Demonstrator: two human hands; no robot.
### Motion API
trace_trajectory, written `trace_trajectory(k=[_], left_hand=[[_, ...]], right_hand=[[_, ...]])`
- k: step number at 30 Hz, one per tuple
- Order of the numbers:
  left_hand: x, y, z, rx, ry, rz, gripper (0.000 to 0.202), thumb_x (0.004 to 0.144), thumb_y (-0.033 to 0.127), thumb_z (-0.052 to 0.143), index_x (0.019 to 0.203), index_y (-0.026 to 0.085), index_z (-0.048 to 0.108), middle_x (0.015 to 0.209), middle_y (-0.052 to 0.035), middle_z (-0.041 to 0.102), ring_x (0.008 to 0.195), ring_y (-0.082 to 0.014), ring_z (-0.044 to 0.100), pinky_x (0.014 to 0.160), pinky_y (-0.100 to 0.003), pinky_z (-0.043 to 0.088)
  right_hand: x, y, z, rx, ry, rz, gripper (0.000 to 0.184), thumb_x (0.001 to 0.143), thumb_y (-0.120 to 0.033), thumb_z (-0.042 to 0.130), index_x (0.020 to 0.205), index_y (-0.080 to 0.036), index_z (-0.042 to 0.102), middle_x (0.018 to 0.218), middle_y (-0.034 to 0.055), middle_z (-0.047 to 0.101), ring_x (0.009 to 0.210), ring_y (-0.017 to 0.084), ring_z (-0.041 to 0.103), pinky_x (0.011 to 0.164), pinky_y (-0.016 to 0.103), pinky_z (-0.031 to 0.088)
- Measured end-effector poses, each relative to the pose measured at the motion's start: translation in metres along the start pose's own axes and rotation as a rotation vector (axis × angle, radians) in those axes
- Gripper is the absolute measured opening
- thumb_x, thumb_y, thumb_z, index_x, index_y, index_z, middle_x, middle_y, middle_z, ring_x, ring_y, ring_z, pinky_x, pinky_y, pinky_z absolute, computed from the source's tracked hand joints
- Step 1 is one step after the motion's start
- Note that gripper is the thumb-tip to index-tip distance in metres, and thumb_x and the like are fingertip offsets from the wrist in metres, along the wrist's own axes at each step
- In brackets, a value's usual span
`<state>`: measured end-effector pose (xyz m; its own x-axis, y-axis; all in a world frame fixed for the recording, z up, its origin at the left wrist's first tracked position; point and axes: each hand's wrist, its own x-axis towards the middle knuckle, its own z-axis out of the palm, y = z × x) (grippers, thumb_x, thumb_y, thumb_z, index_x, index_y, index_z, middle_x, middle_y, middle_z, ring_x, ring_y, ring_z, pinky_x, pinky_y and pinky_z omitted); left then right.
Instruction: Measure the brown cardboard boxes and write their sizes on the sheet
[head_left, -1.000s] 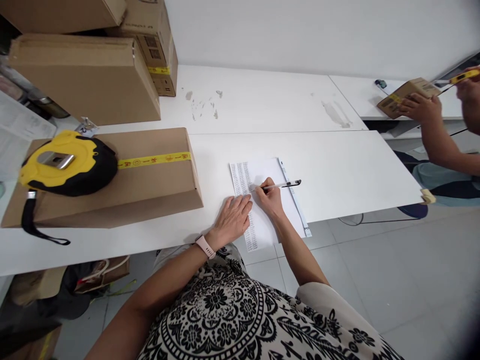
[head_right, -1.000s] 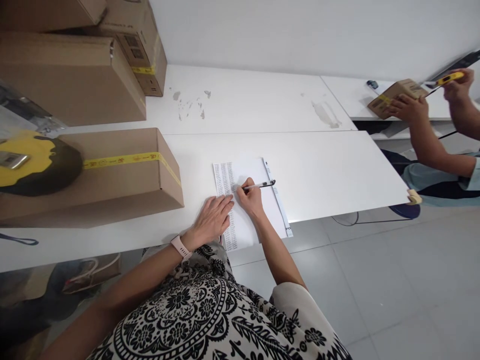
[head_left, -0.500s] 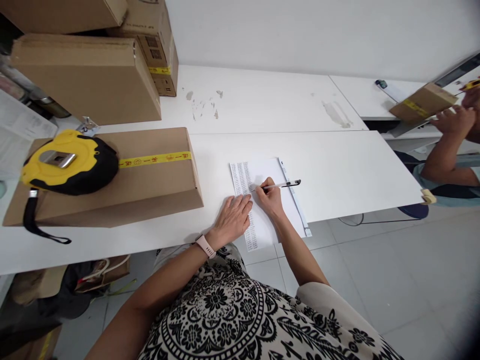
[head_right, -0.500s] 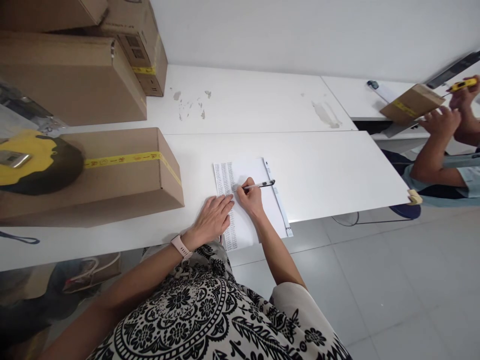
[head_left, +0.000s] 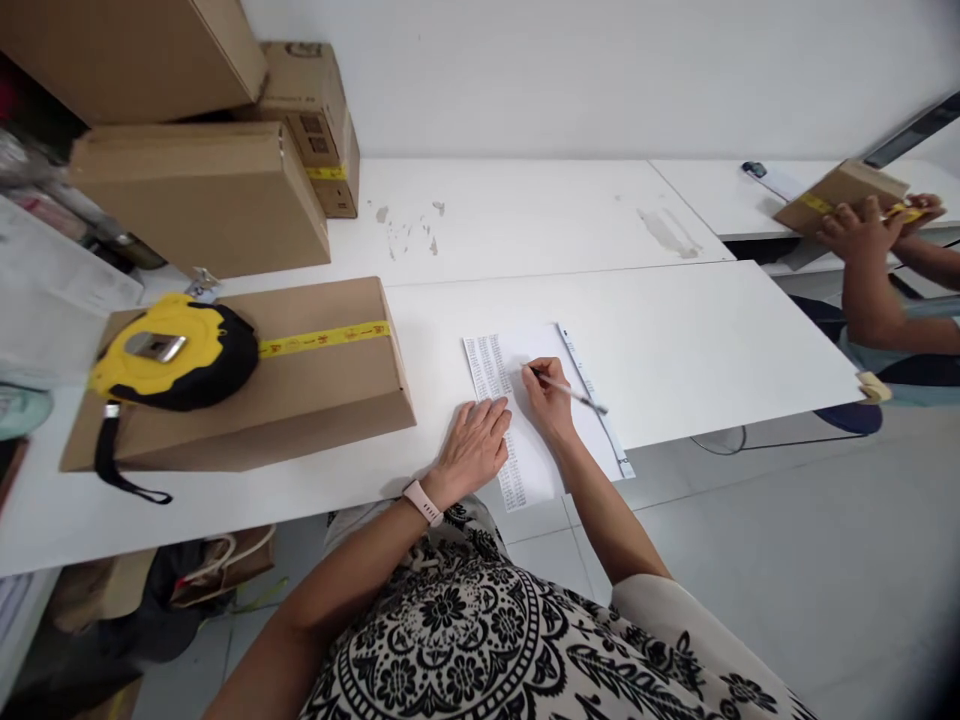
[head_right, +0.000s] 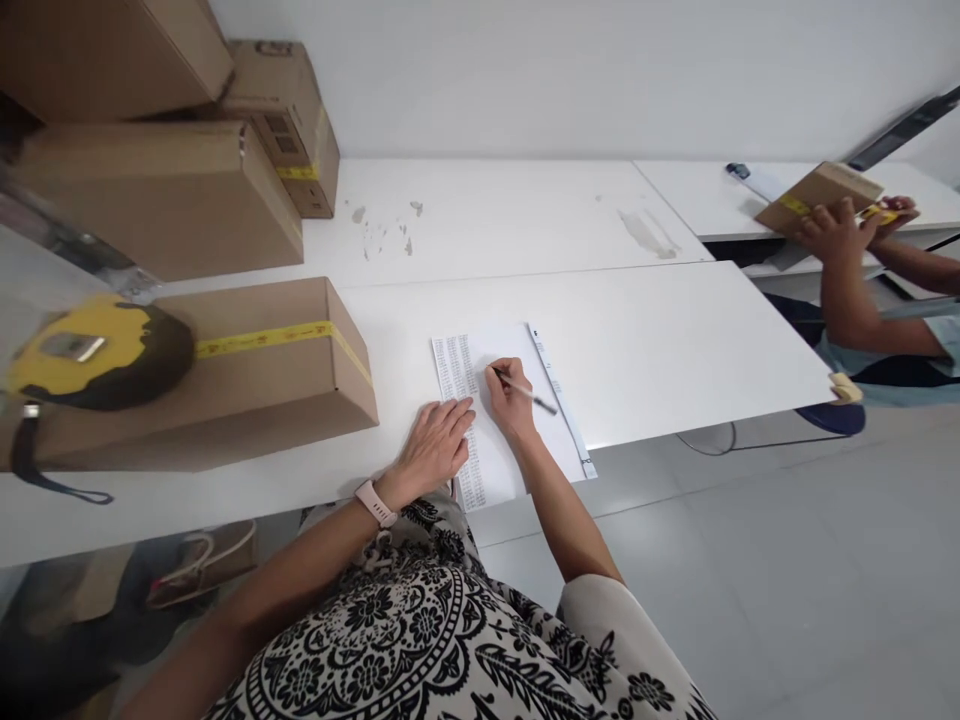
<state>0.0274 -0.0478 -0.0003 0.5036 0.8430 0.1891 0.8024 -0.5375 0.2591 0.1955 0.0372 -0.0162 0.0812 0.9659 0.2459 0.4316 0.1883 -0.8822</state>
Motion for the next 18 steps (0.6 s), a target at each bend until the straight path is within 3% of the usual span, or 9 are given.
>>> trace_trajectory(k=[3, 6, 9, 13, 15, 18], left_hand=[[-0.003, 0.002, -0.004, -0.041, 0.064, -0.034, 0.039, 0.096, 0.017, 0.049, 0.133, 0.015, 0.059, 0.149, -0.0143, 0.058, 0.136, -0.0297, 0.052, 0.113, -0.051, 0.042], [-0.022, 0.005, -0.03, -0.071, 0.227, -0.062, 0.033, 0.096, 0.016, 0.047, 0.126, 0.02, 0.062, 0.141, -0.0122, 0.064, 0.134, -0.0276, 0.055, 0.11, -0.049, 0.047], [-0.058, -0.001, -0.085, -0.019, 0.521, -0.109, 0.033, 0.096, 0.016, 0.053, 0.127, 0.026, 0.056, 0.137, -0.0088, 0.065, 0.136, -0.0272, 0.053, 0.111, -0.053, 0.047], [-0.103, -0.041, -0.174, 0.253, 0.916, -0.391, 0.044, 0.092, 0.023, 0.064, 0.134, 0.028, 0.05, 0.152, -0.0106, 0.049, 0.144, -0.037, 0.043, 0.117, -0.071, 0.03], [-0.113, -0.067, -0.207, 0.315, 0.943, -0.496, 0.061, 0.086, 0.037, 0.074, 0.14, 0.025, 0.049, 0.158, -0.0133, 0.042, 0.147, -0.0424, 0.037, 0.118, -0.073, 0.026], [-0.115, -0.093, -0.232, 0.241, 0.836, -0.61, 0.088, 0.076, 0.054, 0.081, 0.148, 0.02, 0.043, 0.157, -0.0179, 0.043, 0.147, -0.0453, 0.036, 0.119, -0.069, 0.03]], right_hand=[[0.001, 0.006, 0.002, -0.204, -0.054, -0.161, 0.022, 0.095, -0.028, 0.047, 0.11, -0.024, 0.063, 0.099, 0.0082, 0.067, 0.091, 0.025, 0.058, 0.082, 0.039, 0.048], [0.002, 0.014, 0.007, -0.343, -0.072, -0.244, 0.039, 0.092, -0.016, 0.039, 0.12, -0.023, 0.065, 0.105, 0.0128, 0.069, 0.099, 0.03, 0.057, 0.089, 0.045, 0.048], [0.004, 0.021, 0.013, -0.328, -0.028, -0.22, 0.049, 0.089, -0.012, 0.037, 0.131, -0.02, 0.062, 0.106, 0.0136, 0.072, 0.098, 0.031, 0.058, 0.09, 0.047, 0.049], [0.01, 0.02, 0.011, -0.182, 0.002, -0.099, 0.048, 0.087, -0.019, 0.045, 0.133, -0.022, 0.059, 0.106, 0.0109, 0.074, 0.091, 0.028, 0.062, 0.086, 0.047, 0.051], [0.009, 0.014, 0.004, -0.09, 0.022, -0.022, 0.046, 0.087, -0.025, 0.049, 0.132, -0.023, 0.059, 0.104, 0.0102, 0.074, 0.086, 0.026, 0.064, 0.083, 0.046, 0.052], [-0.003, -0.001, -0.006, 0.0, 0.128, 0.049, 0.045, 0.088, -0.031, 0.052, 0.131, -0.022, 0.058, 0.105, 0.0112, 0.074, 0.086, 0.025, 0.066, 0.08, 0.044, 0.053]])
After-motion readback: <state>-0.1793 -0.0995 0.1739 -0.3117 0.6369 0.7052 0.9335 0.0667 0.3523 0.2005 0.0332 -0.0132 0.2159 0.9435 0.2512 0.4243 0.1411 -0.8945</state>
